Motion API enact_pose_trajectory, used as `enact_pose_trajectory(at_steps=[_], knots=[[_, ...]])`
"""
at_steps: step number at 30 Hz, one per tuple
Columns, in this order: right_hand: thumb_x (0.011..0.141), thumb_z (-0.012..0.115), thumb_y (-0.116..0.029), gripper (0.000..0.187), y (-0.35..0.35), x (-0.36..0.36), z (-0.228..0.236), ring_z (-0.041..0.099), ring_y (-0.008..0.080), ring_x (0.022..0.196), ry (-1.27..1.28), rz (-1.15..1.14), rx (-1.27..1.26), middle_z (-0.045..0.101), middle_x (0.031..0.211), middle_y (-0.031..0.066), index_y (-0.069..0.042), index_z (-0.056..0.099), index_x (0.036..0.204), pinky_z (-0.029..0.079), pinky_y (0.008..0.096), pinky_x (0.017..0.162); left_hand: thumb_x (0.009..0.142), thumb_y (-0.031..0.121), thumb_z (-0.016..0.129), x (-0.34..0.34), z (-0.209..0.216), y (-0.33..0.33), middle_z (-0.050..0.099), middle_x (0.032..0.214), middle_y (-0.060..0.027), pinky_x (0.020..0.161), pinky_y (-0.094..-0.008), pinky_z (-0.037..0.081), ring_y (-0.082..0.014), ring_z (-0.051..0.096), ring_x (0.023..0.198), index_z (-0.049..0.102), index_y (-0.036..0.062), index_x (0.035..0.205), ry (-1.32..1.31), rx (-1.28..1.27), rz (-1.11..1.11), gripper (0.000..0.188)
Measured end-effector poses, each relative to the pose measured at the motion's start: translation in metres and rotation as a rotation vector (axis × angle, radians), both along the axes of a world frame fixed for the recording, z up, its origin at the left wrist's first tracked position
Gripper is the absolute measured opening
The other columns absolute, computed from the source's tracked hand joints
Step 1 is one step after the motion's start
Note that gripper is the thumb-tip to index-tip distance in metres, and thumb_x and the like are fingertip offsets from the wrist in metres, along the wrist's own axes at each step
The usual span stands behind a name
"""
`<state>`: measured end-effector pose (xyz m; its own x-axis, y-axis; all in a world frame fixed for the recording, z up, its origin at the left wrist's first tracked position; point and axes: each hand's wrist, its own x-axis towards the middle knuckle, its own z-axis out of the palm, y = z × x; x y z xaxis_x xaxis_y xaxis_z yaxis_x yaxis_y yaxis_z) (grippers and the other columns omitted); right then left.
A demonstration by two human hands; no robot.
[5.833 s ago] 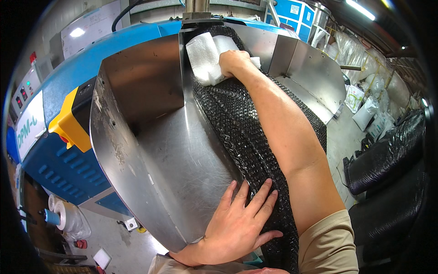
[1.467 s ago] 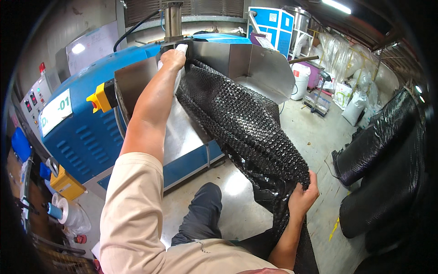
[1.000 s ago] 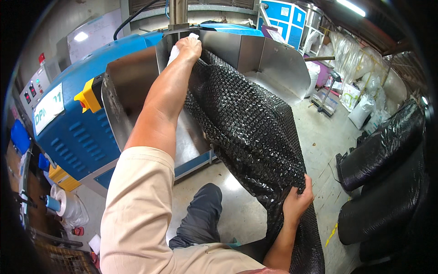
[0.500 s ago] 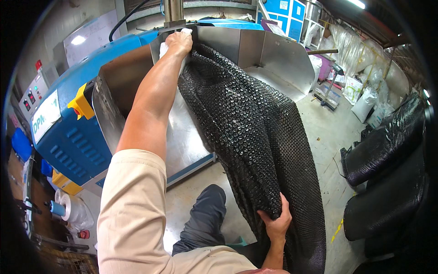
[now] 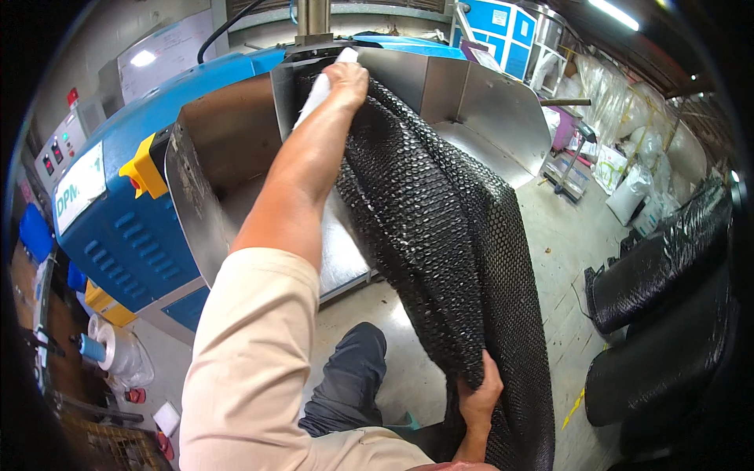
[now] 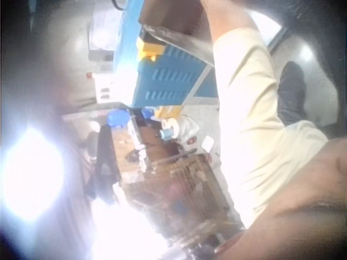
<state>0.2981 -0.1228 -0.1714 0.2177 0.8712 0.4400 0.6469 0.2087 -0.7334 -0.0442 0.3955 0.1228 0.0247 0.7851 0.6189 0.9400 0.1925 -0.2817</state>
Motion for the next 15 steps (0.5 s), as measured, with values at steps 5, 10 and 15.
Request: enact_pose_trajectory(at_steps=[5,10,15], knots=[[0.08,0.076,-0.015,0.06,0.016,0.026,0.052,0.067,0.0382,0.101,-0.103,-0.252,0.166,0.067,0.106,0.019,0.004,0.064,0.136,0.052,0.0434,0.094,0.101,0.023,0.064,0.027,-0.003,0.014,0.078,0.124,-0.0031,0.086,-0.0483,0.061,-0.0278,0.074,0.116,0.083,0.019,0.113,-0.008,-0.098,-0.016,0.023],[0.087,0.07,-0.019,0.053,0.02,0.042,0.063,0.067,0.0376,0.101,-0.1,-0.27,0.26,0.066,0.106,0.0188,0.004,0.064,0.134,0.051,0.0433,0.094,0.097,0.022,0.063,-0.046,0.022,0.01,0.079,0.116,-0.0099,0.081,-0.0466,0.062,-0.03,0.076,0.109,0.083,0.0144,0.111,-0.057,-0.023,-0.015,0.026],[0.083,0.069,-0.009,0.05,0.03,0.043,0.042,0.066,0.0381,0.101,-0.088,-0.247,0.175,0.065,0.104,0.0198,0.005,0.063,0.131,0.05,0.0434,0.093,0.096,0.02,0.061,-0.055,0.021,0.012,0.08,0.116,-0.0119,0.079,-0.0448,0.063,-0.0302,0.077,0.107,0.084,0.0138,0.106,-0.103,0.0,-0.001,0.026]])
